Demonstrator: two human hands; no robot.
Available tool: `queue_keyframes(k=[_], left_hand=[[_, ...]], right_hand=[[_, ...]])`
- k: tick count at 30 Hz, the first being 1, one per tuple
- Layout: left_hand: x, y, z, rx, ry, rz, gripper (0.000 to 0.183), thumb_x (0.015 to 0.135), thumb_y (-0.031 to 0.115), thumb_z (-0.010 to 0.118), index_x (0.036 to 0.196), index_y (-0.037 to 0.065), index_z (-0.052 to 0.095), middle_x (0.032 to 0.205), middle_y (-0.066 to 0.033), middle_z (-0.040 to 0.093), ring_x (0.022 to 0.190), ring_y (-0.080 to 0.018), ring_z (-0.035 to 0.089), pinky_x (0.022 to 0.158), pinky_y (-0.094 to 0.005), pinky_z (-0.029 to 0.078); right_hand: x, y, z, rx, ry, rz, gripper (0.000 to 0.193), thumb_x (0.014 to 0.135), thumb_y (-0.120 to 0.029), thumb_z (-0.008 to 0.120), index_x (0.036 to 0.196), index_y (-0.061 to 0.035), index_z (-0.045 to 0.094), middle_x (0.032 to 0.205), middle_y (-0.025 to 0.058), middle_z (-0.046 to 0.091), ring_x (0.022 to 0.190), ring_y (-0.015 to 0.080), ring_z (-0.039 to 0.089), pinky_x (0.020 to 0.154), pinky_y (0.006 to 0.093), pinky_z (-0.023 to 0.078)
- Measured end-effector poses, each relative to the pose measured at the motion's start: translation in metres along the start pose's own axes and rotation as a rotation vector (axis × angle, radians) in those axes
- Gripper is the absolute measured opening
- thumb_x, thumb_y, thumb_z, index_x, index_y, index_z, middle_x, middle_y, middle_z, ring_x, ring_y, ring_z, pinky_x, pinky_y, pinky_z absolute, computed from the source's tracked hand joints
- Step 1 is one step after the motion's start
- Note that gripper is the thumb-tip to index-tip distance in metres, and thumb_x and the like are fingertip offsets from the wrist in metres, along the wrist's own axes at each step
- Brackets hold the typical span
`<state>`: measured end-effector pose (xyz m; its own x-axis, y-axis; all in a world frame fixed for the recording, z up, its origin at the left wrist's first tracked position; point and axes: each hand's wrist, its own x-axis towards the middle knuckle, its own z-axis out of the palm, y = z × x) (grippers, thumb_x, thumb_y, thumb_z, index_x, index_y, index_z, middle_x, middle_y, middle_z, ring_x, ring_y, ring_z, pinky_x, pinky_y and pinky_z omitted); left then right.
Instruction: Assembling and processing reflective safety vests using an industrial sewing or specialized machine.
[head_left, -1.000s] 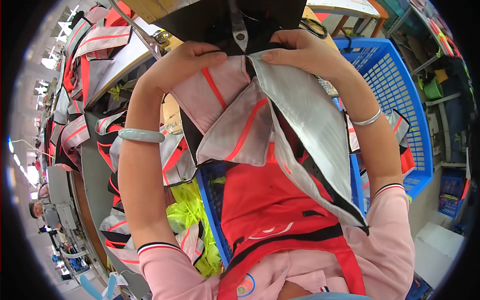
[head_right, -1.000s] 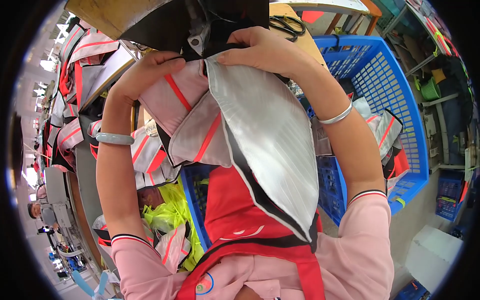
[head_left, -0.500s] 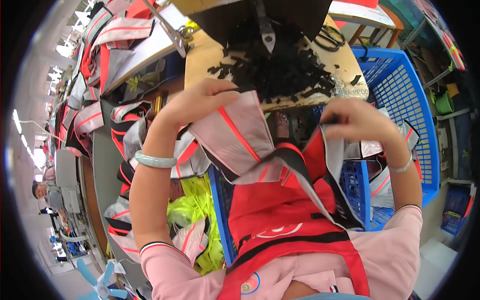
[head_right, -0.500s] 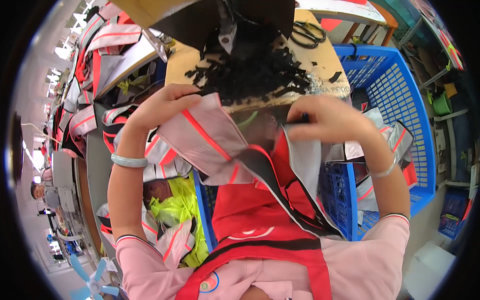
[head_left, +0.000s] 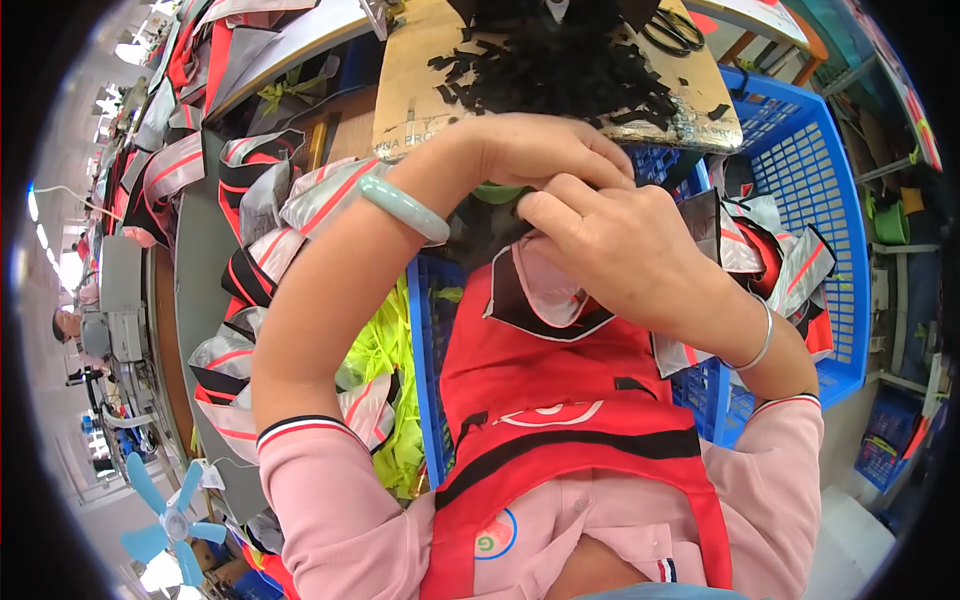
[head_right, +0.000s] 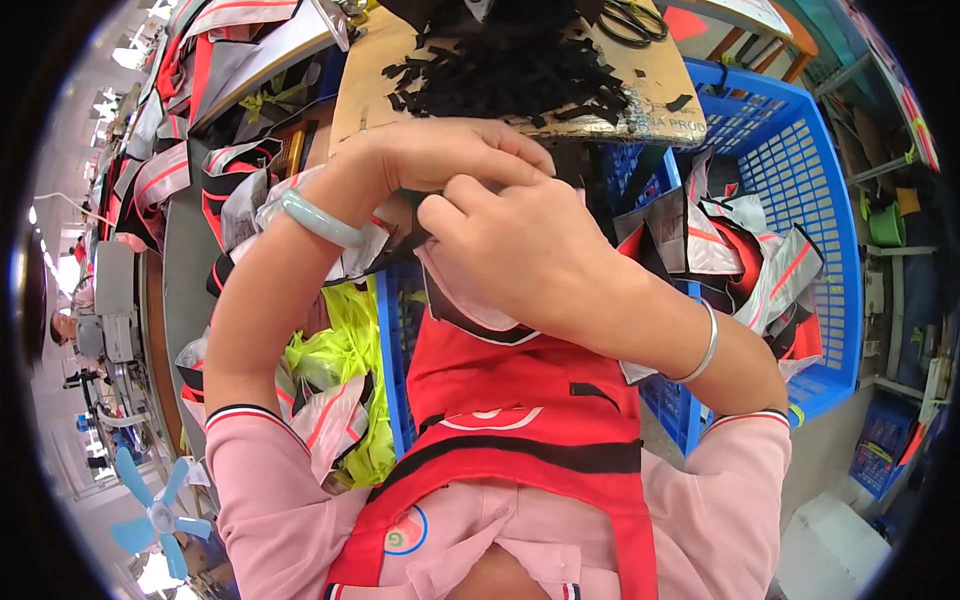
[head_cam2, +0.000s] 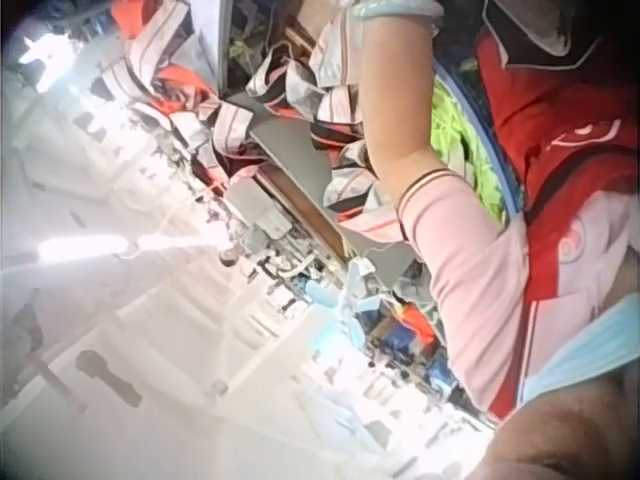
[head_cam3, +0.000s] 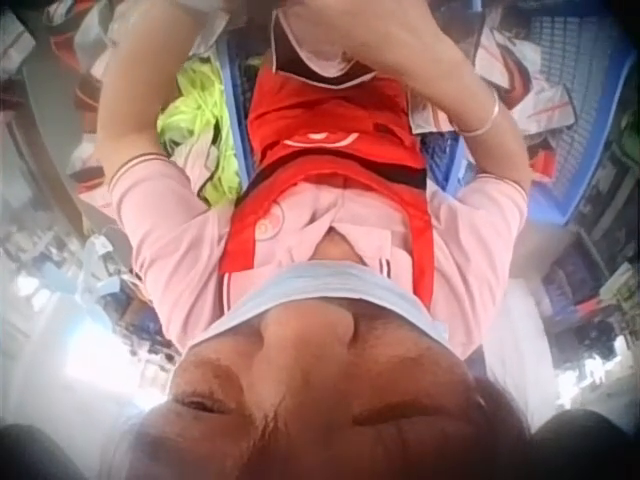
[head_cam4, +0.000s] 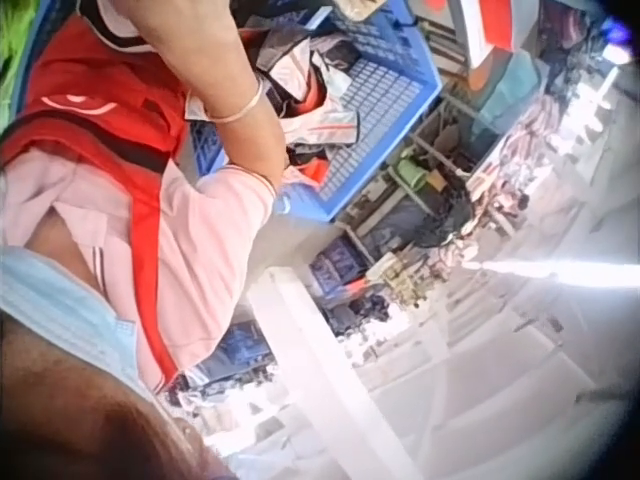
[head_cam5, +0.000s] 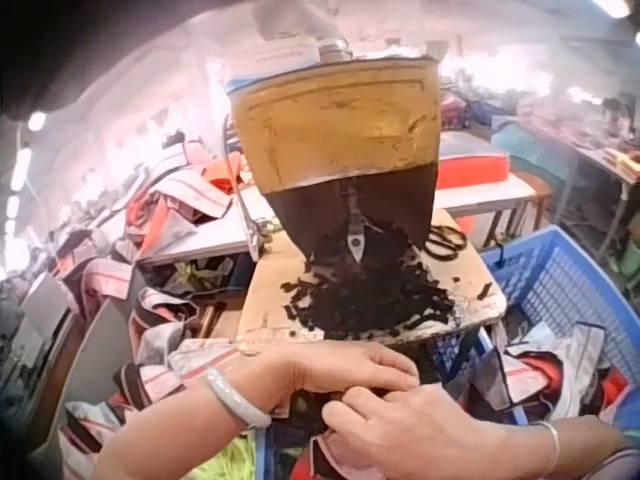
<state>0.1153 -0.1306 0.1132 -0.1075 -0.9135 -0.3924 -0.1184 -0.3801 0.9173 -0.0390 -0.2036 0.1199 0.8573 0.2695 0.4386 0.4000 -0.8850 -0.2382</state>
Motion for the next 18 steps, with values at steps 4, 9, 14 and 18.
queue_keyframes(k=[4, 9, 14, 18], left_hand=[[-0.005, -0.004, 0.014, -0.356, 0.266, -0.034, 0.056, 0.096, 0.049, 0.046, 0.114, -0.001, 0.063, 0.101, -0.0062, 0.065, 0.095, -0.0107, 0.058, 0.083, -0.027, 0.048], [-0.03, -0.018, 0.013, -0.139, 0.725, 0.194, 0.036, 0.088, 0.027, 0.067, 0.109, -0.002, 0.064, 0.086, -0.0073, 0.067, 0.075, -0.0123, 0.065, 0.068, -0.0235, 0.052], [-0.022, -0.02, -0.003, -0.266, 0.86, 0.284, 0.027, 0.089, 0.023, 0.066, 0.102, -0.001, 0.065, 0.082, -0.006, 0.066, 0.07, -0.0111, 0.064, 0.064, -0.0225, 0.052], [-0.012, -0.022, -0.019, -0.406, 0.883, 0.293, 0.021, 0.089, 0.02, 0.066, 0.096, 0.001, 0.064, 0.077, -0.0028, 0.063, 0.065, -0.0091, 0.06, 0.058, -0.0212, 0.048]], right_hand=[[-0.01, 0.039, 0.008, 0.07, -0.006, 0.21, 0.017, 0.082, -0.022, 0.061, 0.085, -0.0058, 0.06, 0.082, 0.0125, 0.063, 0.066, 0.0308, 0.065, 0.056, 0.0401, 0.053], [0.0, 0.079, -0.014, 0.163, 0.056, 0.426, 0.019, 0.086, -0.023, 0.057, 0.088, -0.0052, 0.064, 0.075, 0.0152, 0.064, 0.075, 0.0344, 0.063, 0.067, 0.043, 0.049], [0.022, 0.088, -0.017, 0.16, 0.039, 0.496, 0.022, 0.087, -0.025, 0.056, 0.088, -0.0041, 0.063, 0.077, 0.0166, 0.064, 0.076, 0.0369, 0.061, 0.067, 0.0445, 0.048], [0.033, 0.104, -0.007, 0.186, 0.131, 0.45, 0.019, 0.089, -0.021, 0.056, 0.09, -0.0019, 0.06, 0.07, 0.0173, 0.06, 0.069, 0.0367, 0.058, 0.059, 0.0416, 0.043]])
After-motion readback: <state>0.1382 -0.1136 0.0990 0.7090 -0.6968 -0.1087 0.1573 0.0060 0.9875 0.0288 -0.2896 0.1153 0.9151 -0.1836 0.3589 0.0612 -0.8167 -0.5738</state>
